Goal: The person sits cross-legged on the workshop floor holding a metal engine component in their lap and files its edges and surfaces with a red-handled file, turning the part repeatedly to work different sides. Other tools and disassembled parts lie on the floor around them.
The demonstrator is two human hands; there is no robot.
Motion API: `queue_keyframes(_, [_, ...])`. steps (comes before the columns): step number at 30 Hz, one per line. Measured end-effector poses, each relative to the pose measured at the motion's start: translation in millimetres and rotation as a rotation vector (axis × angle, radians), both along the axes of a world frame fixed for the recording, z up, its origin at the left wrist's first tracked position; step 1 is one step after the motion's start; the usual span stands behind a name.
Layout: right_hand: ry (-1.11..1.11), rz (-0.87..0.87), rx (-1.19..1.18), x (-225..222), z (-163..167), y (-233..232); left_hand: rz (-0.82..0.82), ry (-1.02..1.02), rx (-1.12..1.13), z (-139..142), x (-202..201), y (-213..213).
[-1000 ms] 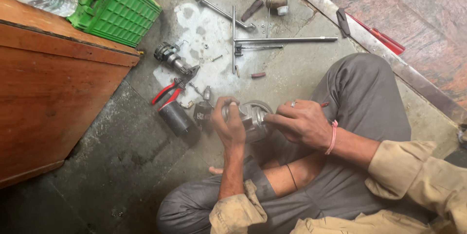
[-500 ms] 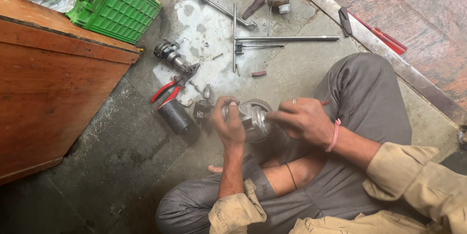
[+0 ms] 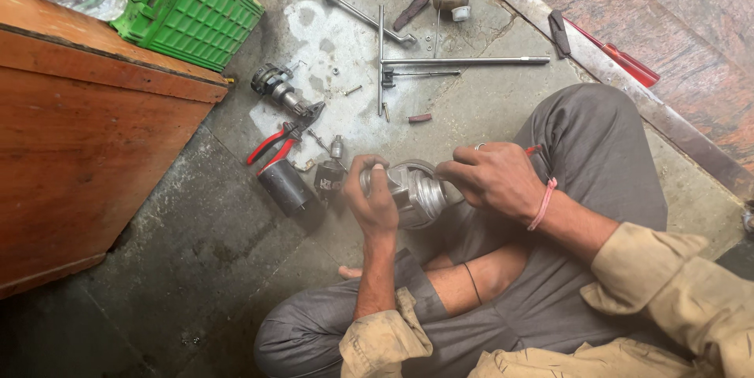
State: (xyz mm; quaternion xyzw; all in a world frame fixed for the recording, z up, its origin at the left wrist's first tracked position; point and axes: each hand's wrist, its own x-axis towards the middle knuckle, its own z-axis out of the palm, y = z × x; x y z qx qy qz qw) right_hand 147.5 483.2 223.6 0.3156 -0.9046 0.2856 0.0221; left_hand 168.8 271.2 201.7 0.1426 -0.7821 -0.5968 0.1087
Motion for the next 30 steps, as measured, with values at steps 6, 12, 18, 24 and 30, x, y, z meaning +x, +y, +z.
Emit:
queue_keyframes(6, [-0.005, -0.026, -0.142, 12.7, 3.0, 3.4, -0.005, -0.016, -0.004, -2.7, -2.2, -1.5])
queue_keyframes(12, [-0.091, -0.245, -0.270, 15.3, 1.6, -0.2, -0.012, 0.056, 0.065, -12.5, 0.4, -5.0])
queue_keyframes(18, [-0.022, -0.195, -0.218, 9.1, 4.6, 1.6, -0.070, 0.067, 0.146, -17.2, 0.2, -9.5])
queue_keyframes(24, [0.050, 0.051, -0.093, 6.9, -5.8, 13.4, -0.094, 0.064, 0.150, -20.2, -0.4, -10.5])
queue_keyframes(30, [-0.004, 0.090, -0.068, 12.4, -16.1, 2.5, -0.103, 0.090, 0.145, -22.1, 0.1, -12.9])
